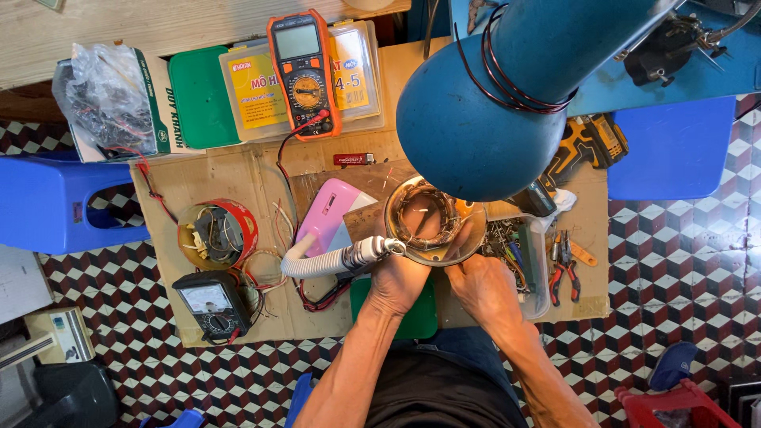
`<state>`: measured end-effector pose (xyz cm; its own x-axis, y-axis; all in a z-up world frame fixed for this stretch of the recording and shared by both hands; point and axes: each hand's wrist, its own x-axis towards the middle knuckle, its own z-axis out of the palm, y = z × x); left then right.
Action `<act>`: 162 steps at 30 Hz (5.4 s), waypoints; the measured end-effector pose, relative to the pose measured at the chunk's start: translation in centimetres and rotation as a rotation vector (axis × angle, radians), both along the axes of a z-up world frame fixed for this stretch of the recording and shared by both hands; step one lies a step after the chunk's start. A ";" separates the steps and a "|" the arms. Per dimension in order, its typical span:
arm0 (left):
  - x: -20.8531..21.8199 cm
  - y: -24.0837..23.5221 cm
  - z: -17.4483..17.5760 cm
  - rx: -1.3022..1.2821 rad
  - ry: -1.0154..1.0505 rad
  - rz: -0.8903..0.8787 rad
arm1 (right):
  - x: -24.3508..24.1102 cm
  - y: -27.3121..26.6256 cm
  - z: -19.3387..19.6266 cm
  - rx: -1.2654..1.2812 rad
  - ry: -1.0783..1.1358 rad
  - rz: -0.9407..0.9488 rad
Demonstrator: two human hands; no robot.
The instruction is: The person works on a small cylindrical electronic component, using a wooden stick to adjust internal wires and a green-handled tool to manipulate parts. They then plug in and use a red heat gun to apply heat to the component.
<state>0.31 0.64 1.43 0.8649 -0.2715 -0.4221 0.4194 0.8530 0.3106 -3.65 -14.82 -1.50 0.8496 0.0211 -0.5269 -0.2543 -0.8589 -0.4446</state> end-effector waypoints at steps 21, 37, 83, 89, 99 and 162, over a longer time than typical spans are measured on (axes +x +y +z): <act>-2.3 2.3 -2.9 -0.068 0.165 0.133 | 2.3 -1.0 3.7 0.087 -0.139 -0.382; -2.2 2.5 -2.5 0.089 0.105 0.060 | -0.1 -2.8 0.4 0.265 -0.375 -0.439; -5.8 0.1 -7.7 0.329 0.174 -0.051 | -13.5 -6.8 4.9 0.961 0.134 -0.953; -3.7 -1.0 -9.6 0.739 0.163 -0.154 | -13.9 -5.3 6.5 0.969 0.051 -0.993; -3.0 -1.1 -8.9 0.871 0.264 -0.125 | -11.6 -5.9 6.2 1.003 0.014 -0.786; -3.0 9.7 4.3 1.651 -0.461 0.259 | -1.2 0.0 6.5 0.846 -0.127 -0.552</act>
